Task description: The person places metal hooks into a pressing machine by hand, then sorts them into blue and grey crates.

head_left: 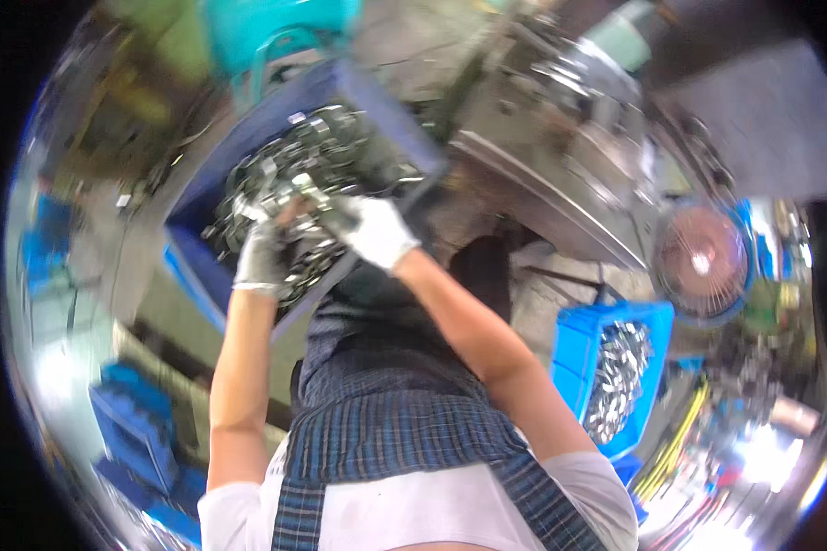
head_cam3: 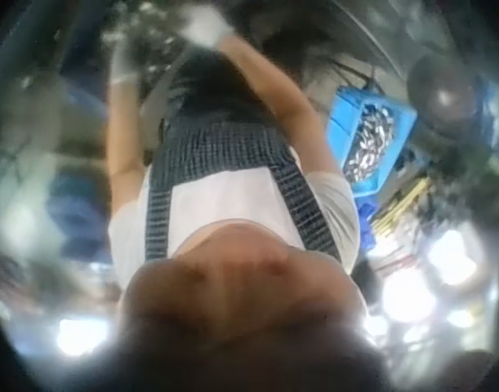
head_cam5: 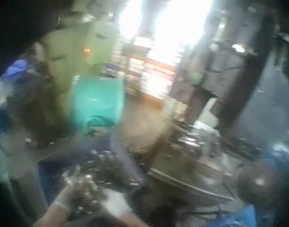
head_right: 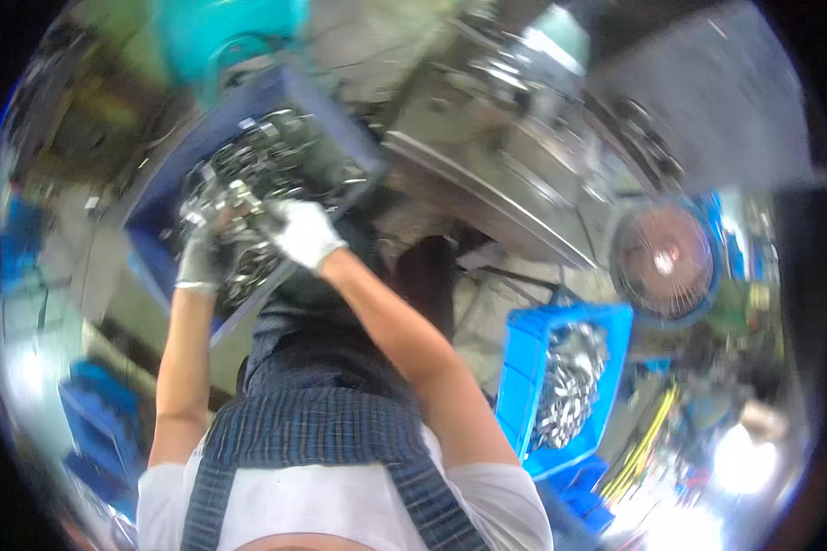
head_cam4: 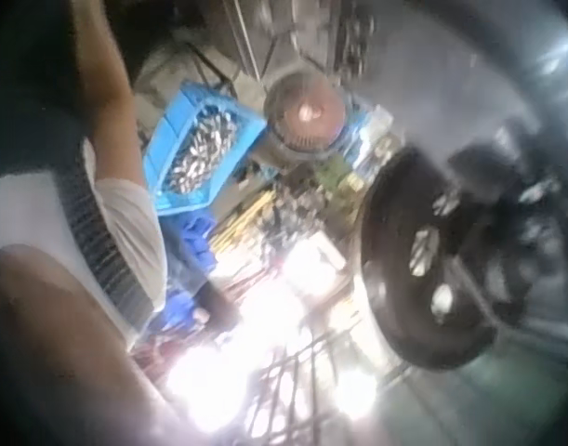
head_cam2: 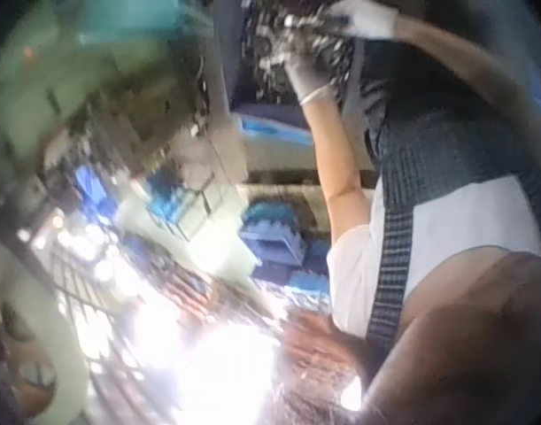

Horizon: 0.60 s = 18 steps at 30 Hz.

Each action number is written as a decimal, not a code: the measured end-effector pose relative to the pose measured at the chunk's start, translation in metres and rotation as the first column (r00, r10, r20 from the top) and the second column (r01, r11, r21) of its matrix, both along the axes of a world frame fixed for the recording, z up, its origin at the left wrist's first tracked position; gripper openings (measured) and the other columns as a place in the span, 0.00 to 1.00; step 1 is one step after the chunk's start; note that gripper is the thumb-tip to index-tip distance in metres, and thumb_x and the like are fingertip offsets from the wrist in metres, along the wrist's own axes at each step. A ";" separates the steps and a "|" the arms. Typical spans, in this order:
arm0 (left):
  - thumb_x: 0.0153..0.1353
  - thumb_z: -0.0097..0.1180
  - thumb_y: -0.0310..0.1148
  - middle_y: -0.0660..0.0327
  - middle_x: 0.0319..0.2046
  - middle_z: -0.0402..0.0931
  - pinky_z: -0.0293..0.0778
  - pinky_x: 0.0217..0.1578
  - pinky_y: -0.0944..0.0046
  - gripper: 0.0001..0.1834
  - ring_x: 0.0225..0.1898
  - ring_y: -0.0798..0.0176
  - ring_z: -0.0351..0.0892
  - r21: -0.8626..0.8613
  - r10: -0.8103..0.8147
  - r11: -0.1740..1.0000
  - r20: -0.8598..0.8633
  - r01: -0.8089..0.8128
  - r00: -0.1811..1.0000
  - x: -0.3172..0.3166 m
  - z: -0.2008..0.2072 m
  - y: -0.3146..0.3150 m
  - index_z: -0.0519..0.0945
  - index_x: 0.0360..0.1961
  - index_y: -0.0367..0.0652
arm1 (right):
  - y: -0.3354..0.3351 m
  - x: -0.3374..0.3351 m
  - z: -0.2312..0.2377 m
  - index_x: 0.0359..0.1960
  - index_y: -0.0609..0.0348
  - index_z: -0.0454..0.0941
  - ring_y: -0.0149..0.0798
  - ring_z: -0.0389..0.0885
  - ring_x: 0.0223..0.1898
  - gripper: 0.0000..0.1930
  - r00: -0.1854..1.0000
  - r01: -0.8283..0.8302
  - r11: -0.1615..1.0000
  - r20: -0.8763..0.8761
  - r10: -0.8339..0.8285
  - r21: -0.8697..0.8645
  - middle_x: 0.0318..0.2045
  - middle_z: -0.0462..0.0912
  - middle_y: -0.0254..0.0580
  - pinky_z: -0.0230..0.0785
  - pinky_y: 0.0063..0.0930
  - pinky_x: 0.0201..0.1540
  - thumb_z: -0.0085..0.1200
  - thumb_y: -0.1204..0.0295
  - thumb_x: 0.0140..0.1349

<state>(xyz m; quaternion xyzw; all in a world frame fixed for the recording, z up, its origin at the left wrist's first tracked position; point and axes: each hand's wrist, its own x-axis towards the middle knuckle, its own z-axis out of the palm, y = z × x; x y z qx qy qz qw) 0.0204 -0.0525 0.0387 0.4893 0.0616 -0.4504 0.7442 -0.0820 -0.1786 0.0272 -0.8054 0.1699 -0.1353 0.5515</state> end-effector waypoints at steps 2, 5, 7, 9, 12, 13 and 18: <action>0.51 0.51 0.30 0.59 0.31 0.73 0.72 0.29 0.69 0.12 0.32 0.65 0.72 -0.100 0.097 0.988 -0.172 -0.116 0.980 0.003 -0.006 0.002 0.71 0.37 0.39 | 0.001 -0.006 -0.012 0.37 0.65 0.73 0.37 0.76 0.30 0.13 0.992 0.127 0.980 0.019 -0.125 -0.151 0.29 0.78 0.47 0.67 0.27 0.35 0.51 0.71 0.51; 0.51 0.48 0.31 0.57 0.30 0.73 0.72 0.26 0.68 0.09 0.30 0.62 0.72 -0.226 0.050 0.961 -0.433 -0.162 0.900 0.052 -0.102 0.051 0.71 0.34 0.39 | -0.010 -0.033 -0.017 0.41 0.66 0.69 0.30 0.73 0.31 0.15 0.932 0.264 0.896 0.144 -0.332 0.357 0.30 0.77 0.49 0.65 0.24 0.35 0.47 0.69 0.55; 0.51 0.48 0.31 0.56 0.27 0.73 0.72 0.22 0.68 0.08 0.28 0.60 0.72 -0.101 0.175 0.960 -0.507 -0.260 0.844 0.049 -0.083 0.045 0.73 0.30 0.39 | -0.037 -0.091 0.041 0.39 0.66 0.70 0.32 0.74 0.30 0.13 0.890 0.438 0.892 0.089 -0.448 0.111 0.29 0.76 0.51 0.65 0.26 0.34 0.45 0.70 0.56; 0.51 0.48 0.31 0.56 0.25 0.73 0.72 0.21 0.68 0.07 0.26 0.60 0.72 0.016 0.252 0.961 -0.451 -0.274 0.856 0.050 -0.082 0.044 0.73 0.27 0.38 | -0.065 -0.148 0.061 0.36 0.68 0.71 0.34 0.75 0.29 0.11 0.789 0.615 0.728 0.214 -0.576 -0.304 0.27 0.77 0.48 0.66 0.27 0.31 0.42 0.73 0.56; 0.50 0.50 0.31 0.56 0.23 0.73 0.72 0.21 0.67 0.07 0.26 0.59 0.72 0.176 0.431 0.901 -0.469 -0.396 0.771 0.055 -0.095 0.038 0.73 0.24 0.37 | -0.111 -0.190 0.055 0.34 0.68 0.72 0.26 0.72 0.28 0.09 0.466 0.827 0.537 0.333 -0.820 0.167 0.26 0.77 0.45 0.63 0.19 0.31 0.43 0.74 0.57; 0.49 0.51 0.31 0.56 0.23 0.73 0.73 0.21 0.67 0.07 0.26 0.59 0.72 0.158 0.450 0.888 -0.498 -0.433 0.741 0.054 -0.093 0.032 0.73 0.24 0.36 | -0.127 -0.193 0.047 0.34 0.68 0.72 0.26 0.72 0.28 0.09 0.460 0.827 0.535 0.342 -0.820 0.171 0.26 0.77 0.45 0.63 0.19 0.31 0.43 0.74 0.57; 0.48 0.53 0.27 0.56 0.24 0.73 0.75 0.23 0.67 0.06 0.26 0.60 0.73 -0.022 0.312 0.932 -0.459 -0.362 0.832 0.033 -0.054 0.000 0.74 0.27 0.36 | -0.165 -0.196 0.032 0.33 0.68 0.73 0.22 0.64 0.26 0.08 0.408 0.891 0.445 0.267 -0.873 0.090 0.24 0.74 0.34 0.61 0.16 0.30 0.45 0.74 0.57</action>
